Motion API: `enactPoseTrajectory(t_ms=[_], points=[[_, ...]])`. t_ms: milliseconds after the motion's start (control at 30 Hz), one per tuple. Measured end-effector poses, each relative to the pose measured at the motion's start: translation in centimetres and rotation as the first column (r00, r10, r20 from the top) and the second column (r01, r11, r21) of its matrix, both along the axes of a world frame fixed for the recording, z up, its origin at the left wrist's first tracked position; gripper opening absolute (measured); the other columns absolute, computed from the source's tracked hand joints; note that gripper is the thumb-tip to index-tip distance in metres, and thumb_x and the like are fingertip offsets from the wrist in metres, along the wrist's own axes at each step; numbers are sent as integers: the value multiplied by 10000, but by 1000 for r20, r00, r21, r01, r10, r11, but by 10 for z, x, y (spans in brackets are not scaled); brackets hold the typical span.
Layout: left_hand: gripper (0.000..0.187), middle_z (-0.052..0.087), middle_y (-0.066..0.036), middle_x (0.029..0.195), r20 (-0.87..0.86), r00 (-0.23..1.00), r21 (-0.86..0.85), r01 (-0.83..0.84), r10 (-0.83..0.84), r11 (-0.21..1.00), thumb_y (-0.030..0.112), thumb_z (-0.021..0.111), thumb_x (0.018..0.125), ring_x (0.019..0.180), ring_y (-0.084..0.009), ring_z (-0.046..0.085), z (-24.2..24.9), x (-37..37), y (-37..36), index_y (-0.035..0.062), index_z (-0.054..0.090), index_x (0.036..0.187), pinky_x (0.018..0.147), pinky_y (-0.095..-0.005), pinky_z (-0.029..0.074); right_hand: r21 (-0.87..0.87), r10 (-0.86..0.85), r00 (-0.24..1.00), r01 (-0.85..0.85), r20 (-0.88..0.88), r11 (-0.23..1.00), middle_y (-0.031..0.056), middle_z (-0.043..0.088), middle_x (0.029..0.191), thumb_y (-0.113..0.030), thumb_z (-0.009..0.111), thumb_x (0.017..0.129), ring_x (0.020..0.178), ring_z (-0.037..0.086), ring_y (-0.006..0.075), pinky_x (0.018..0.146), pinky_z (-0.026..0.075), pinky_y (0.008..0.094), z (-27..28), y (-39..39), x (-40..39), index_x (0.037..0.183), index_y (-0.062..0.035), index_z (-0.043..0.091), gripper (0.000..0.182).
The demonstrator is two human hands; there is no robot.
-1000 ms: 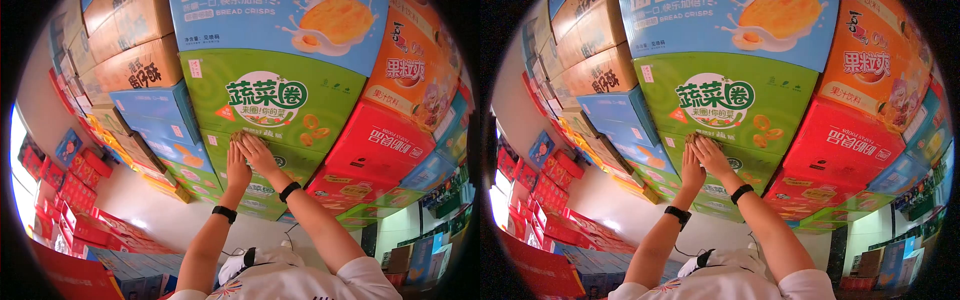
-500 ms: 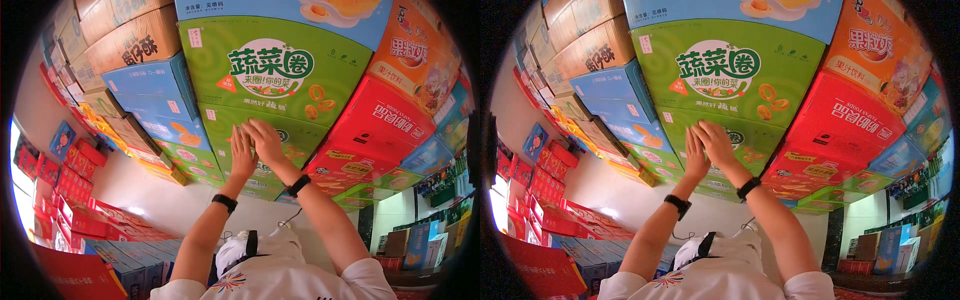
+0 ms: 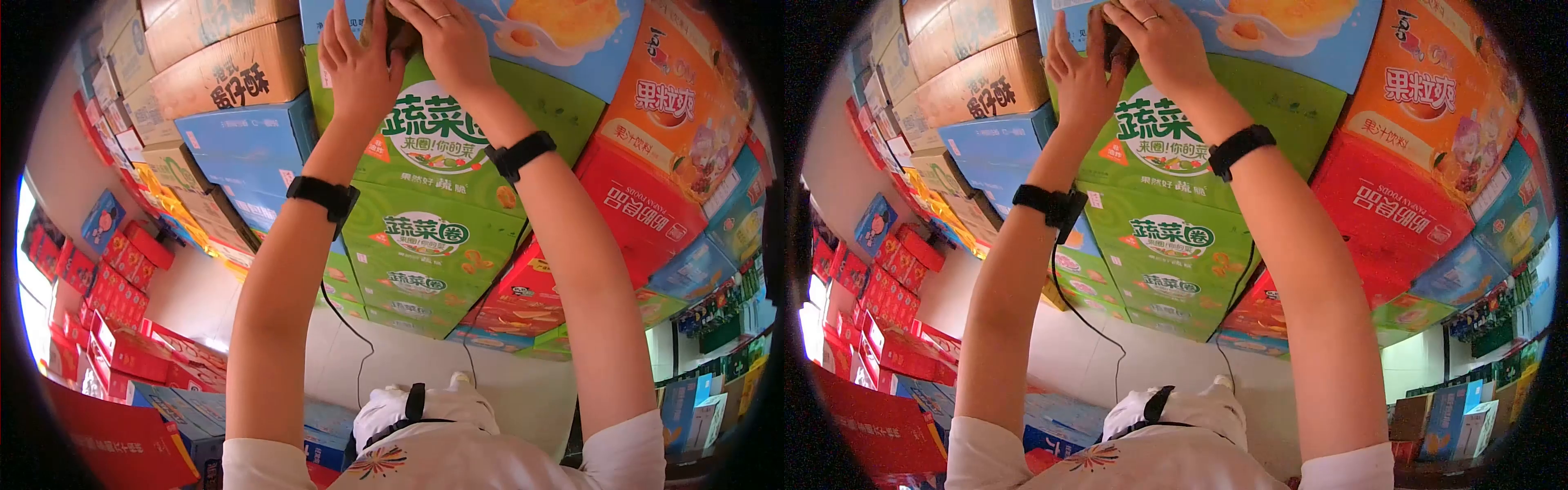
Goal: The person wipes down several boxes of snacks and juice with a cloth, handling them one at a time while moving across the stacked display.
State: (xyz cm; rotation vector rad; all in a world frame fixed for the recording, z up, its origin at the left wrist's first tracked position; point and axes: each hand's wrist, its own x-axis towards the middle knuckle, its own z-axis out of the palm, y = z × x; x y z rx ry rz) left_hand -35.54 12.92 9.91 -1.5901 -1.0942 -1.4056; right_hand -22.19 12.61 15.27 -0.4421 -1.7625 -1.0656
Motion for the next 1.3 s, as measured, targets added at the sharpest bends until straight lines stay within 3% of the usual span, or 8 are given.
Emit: enactPoseTrajectory(t_ms=[100, 200, 567, 667, 800, 867, 1100, 1300], points=[[609, 345, -192, 1306, -25, 999, -21, 31, -31, 999, 98, 569, 753, 1144, -389, 361, -21, -3, 26, 157, 420, 1340, 939, -482, 318, 95, -31, 995, 22, 91, 995, 96, 532, 1188, -96, 517, 792, 1113, 509, 272, 945, 416, 400, -14, 15, -3, 1178, -65, 544, 388], [571, 403, -179, 1225, 4, 998, -76, 55, -55, 996, 102, 586, 749, 1079, -372, 403, -52, -2, 29, 122, 452, 1304, 905, -478, 336, 109, -92, 985, 77, 146, 991, 103, 498, 1214, -128, 509, 783, 1181, 446, 267, 1006, 356, 422, -44, 21, -4, 1206, -52, 522, 430], [399, 442, -151, 1149, -161, 984, -531, -15, -83, 848, 113, 587, 784, 1027, -339, 436, -232, -39, -10, 60, 503, 1171, 852, -447, 365, -220, -252, 900, 343, 356, 913, 112, 452, 1250, -177, 527, 782, 1186, 410, 269, 985, 359, 399, -231, -11, -19, 1241, -22, 491, 485], [453, 430, -160, 1174, -203, 973, -540, -19, -109, 842, 95, 588, 762, 1059, -348, 421, -275, -51, -24, 54, 487, 1202, 881, -452, 356, -396, -150, 895, 329, 421, 857, 104, 459, 1254, -146, 538, 772, 1159, 423, 260, 959, 375, 393, -272, -17, -19, 1212, -29, 513, 456], [484, 413, -190, 1190, -222, 966, -644, -42, -134, 764, 65, 566, 759, 1080, -373, 403, -255, -58, -31, 80, 482, 1236, 917, -476, 337, -513, -43, 933, 234, 357, 826, 103, 469, 1243, -122, 544, 763, 1139, 433, 254, 936, 387, 386, -249, -16, -28, 1185, -27, 529, 432], [472, 409, -188, 1189, -139, 989, -497, -106, 42, 861, 72, 556, 772, 1082, -378, 399, -203, -58, -19, 93, 483, 1238, 931, -487, 326, -424, 52, 964, 66, 260, 903, 101, 483, 1214, -130, 536, 761, 1148, 432, 252, 933, 389, 379, -183, -11, -38, 1176, -24, 533, 428], [563, 394, -157, 1209, -54, 995, -84, -93, 89, 992, 77, 534, 773, 1099, -353, 390, -24, -67, 23, 143, 441, 1324, 916, -458, 331, -87, 51, 995, -43, 86, 995, 95, 525, 1224, -54, 515, 767, 1096, 486, 274, 915, 397, 392, -27, 20, -59, 1223, -97, 545, 459], [498, 416, -128, 1211, 1, 993, 11, -117, 117, 993, 59, 563, 743, 1084, -333, 407, -34, -71, 53, 163, 535, 1229, 903, -452, 338, 15, -67, 996, 66, 62, 998, 94, 513, 1232, -119, 503, 792, 1117, 458, 259, 913, 370, 392, -44, 44, -65, 1241, -121, 528, 450]])
